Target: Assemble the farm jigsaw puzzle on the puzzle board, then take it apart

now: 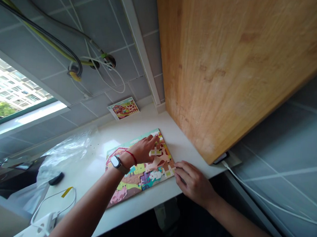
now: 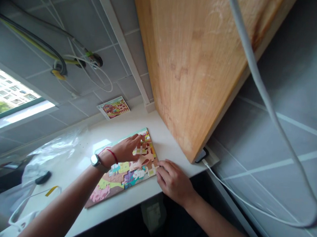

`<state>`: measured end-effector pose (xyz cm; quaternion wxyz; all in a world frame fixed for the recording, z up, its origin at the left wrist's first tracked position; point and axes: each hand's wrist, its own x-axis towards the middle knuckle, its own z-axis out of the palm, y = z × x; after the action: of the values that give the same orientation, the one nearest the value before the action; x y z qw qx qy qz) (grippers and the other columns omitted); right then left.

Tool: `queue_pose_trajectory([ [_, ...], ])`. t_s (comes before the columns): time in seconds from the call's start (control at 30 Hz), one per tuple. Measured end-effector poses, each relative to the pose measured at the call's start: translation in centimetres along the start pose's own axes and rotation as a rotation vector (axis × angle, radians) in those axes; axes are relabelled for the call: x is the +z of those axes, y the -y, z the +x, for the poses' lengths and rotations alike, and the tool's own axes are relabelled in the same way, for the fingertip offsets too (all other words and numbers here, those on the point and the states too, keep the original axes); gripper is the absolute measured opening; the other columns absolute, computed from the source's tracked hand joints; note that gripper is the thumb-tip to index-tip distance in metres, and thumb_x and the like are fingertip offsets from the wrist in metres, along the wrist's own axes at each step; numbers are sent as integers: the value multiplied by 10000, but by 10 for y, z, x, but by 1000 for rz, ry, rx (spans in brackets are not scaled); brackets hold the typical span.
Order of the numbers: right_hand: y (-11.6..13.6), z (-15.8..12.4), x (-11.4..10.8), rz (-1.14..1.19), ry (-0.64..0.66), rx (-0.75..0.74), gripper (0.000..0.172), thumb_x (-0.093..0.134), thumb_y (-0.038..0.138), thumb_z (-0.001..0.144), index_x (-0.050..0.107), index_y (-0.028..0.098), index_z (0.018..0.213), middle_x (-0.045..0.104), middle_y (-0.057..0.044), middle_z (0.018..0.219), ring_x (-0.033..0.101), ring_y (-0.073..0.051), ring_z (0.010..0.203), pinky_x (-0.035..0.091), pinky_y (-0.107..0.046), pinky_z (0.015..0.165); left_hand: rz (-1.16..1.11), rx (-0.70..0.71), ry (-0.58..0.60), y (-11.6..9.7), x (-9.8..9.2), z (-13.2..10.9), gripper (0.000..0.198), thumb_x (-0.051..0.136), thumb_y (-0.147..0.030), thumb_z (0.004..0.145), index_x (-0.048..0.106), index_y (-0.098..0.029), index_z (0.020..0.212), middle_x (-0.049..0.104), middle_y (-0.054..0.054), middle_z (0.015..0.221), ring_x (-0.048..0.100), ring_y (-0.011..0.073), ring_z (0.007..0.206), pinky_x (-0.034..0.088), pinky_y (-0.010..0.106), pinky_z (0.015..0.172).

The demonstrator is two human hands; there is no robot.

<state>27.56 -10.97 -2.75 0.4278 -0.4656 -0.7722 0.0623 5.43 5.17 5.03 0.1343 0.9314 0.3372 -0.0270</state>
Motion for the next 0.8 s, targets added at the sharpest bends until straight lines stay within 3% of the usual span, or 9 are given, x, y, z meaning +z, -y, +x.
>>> queue_pose_trajectory([
  [0.27,0,0,1,14,4,19,202,522,108,1014,700,198,979,740,-103,1012,746,-245,951,664,-407,881,-97,65,-166,-18,10,-29,329,714,-227,857,583,-225,1159,662,75,1073,684,254,943,583,399,848],
  [0.43,2,2,-2,69,-10,25,237,539,114,998,678,213,1163,746,-101,1089,743,-248,1011,662,-404,906,-269,92,-226,-57,21,-55,494,651,-80,805,549,-256,1255,651,83,1222,645,276,1170,562,438,1025],
  [0.57,3,6,-7,121,-74,27,215,559,108,954,622,234,1116,742,-92,1082,727,-272,1091,613,-489,1048,-386,38,-266,-85,35,-67,422,660,-101,863,556,-267,1236,650,87,1230,651,265,1165,577,427,1013],
  [0.67,3,8,-9,132,-100,32,254,552,81,930,591,228,1133,737,-94,1062,717,-284,1113,588,-528,1081,-434,-33,-353,-90,45,-70,345,693,-145,890,573,-261,1192,657,90,1216,656,268,1159,584,440,1005],
  [0.8,3,7,-8,144,-83,21,337,573,101,939,580,216,1256,731,-121,1128,700,-296,1142,625,-493,1014,-426,-115,-434,-86,53,-80,244,680,-161,930,609,-264,1140,657,88,1221,655,269,1171,594,458,1001],
])
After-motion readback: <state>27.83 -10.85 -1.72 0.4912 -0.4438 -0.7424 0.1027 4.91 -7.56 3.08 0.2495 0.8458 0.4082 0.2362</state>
